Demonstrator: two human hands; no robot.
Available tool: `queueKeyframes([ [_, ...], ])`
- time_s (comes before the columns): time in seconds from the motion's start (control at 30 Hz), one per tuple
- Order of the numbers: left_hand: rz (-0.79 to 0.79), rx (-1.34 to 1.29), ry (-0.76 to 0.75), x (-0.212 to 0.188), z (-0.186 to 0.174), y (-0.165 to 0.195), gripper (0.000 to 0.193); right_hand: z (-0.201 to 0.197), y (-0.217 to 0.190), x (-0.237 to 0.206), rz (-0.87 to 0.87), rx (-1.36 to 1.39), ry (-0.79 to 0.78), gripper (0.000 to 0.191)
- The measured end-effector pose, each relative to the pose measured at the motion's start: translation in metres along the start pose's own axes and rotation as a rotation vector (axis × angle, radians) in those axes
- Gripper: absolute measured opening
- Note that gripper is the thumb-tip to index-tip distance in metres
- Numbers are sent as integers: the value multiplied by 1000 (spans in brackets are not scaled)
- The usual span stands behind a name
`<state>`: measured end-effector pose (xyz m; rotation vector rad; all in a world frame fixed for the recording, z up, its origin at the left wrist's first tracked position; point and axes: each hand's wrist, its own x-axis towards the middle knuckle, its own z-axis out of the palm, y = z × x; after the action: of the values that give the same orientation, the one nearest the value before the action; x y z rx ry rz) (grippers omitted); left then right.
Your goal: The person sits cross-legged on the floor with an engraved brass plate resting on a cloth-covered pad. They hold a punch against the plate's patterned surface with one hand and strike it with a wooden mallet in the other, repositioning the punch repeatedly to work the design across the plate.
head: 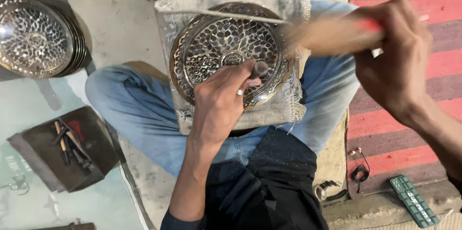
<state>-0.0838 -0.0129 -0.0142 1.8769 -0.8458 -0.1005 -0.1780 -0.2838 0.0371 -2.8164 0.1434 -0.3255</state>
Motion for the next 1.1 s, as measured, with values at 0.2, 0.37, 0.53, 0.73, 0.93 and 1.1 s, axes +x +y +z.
queueKeyframes([
  [0.2, -2, -33, -6, 0, -1, 3, 44, 0, -6, -1, 242, 212, 14, 28],
  [0.37, 12, -9, 10, 2, -3, 4, 44, 1, -10, 1, 182, 4, -6, 31],
  [0.53, 12, -11, 3, 3, -3, 3, 43, -1, -12, 0, 20, -31, 33, 37],
  [0.73, -3, -10, -4, 2, -1, 2, 39, 2, -2, -8, -24, -53, 36, 32],
  [0.93, 9, -28, -3, -1, 0, -4, 44, 3, 0, -8, -75, -43, 33, 36],
  [1.1, -1, -5, -17, 0, 0, -3, 42, 1, -16, -2, 67, 103, 68, 33],
])
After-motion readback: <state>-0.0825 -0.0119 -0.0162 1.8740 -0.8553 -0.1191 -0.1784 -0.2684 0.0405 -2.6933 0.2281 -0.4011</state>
